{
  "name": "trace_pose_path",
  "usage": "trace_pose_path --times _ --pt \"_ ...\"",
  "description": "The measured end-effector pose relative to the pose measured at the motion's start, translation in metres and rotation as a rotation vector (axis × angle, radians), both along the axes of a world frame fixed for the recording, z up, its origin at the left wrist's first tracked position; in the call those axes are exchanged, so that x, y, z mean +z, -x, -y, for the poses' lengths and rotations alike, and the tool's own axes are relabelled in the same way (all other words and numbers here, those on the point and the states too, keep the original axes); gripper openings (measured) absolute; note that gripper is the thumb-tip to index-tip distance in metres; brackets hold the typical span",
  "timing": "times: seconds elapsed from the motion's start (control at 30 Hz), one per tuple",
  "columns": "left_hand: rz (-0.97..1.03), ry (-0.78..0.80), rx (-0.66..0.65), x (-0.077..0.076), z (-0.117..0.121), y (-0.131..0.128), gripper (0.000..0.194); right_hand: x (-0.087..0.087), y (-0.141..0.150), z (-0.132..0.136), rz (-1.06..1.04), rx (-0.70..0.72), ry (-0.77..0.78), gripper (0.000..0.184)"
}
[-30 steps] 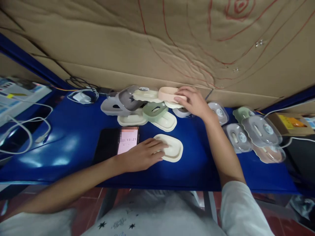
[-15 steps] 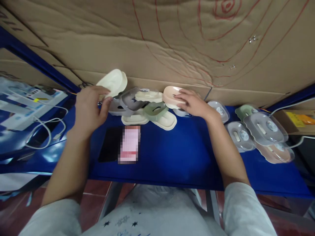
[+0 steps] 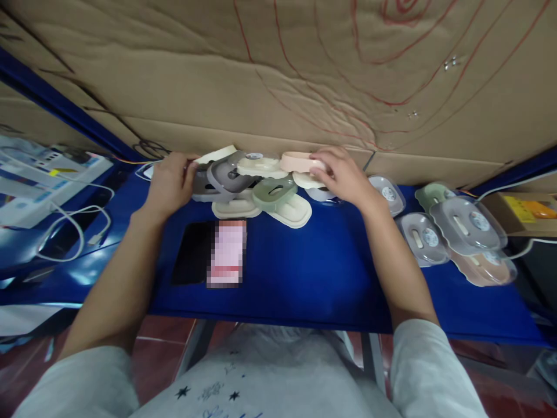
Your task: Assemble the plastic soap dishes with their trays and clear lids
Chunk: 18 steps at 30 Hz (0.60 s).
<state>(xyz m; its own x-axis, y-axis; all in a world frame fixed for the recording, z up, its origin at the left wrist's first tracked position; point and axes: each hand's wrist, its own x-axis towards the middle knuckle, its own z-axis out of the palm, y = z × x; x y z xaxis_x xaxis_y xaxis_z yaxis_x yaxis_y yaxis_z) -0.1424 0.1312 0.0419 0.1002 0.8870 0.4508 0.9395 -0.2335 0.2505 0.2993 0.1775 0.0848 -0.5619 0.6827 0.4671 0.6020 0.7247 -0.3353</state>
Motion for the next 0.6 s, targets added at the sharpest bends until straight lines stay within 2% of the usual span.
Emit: trace_pose_path --times 0.13,0.27,0.43,0.6 --pt "0.03 -0.021 -0.008 -0.005 0.0 0.002 0.069 -0.01 -0.003 -0.003 0.052 0.047 0.056 0.045" --pt "0.055 -0.012 -0.063 -0.01 0.005 0.006 0.063 -0.014 -0.006 -0.002 0.112 0.04 0.121 0.05" --pt "0.057 -0.015 -0.08 -0.015 0.008 0.008 0.058 -0.009 -0.013 0.001 0.148 0.046 0.16 0.059" --pt "0.041 -0.016 -0.077 -0.017 0.01 0.008 0.064 0.0 -0.01 0.008 0.184 0.073 0.146 0.045"
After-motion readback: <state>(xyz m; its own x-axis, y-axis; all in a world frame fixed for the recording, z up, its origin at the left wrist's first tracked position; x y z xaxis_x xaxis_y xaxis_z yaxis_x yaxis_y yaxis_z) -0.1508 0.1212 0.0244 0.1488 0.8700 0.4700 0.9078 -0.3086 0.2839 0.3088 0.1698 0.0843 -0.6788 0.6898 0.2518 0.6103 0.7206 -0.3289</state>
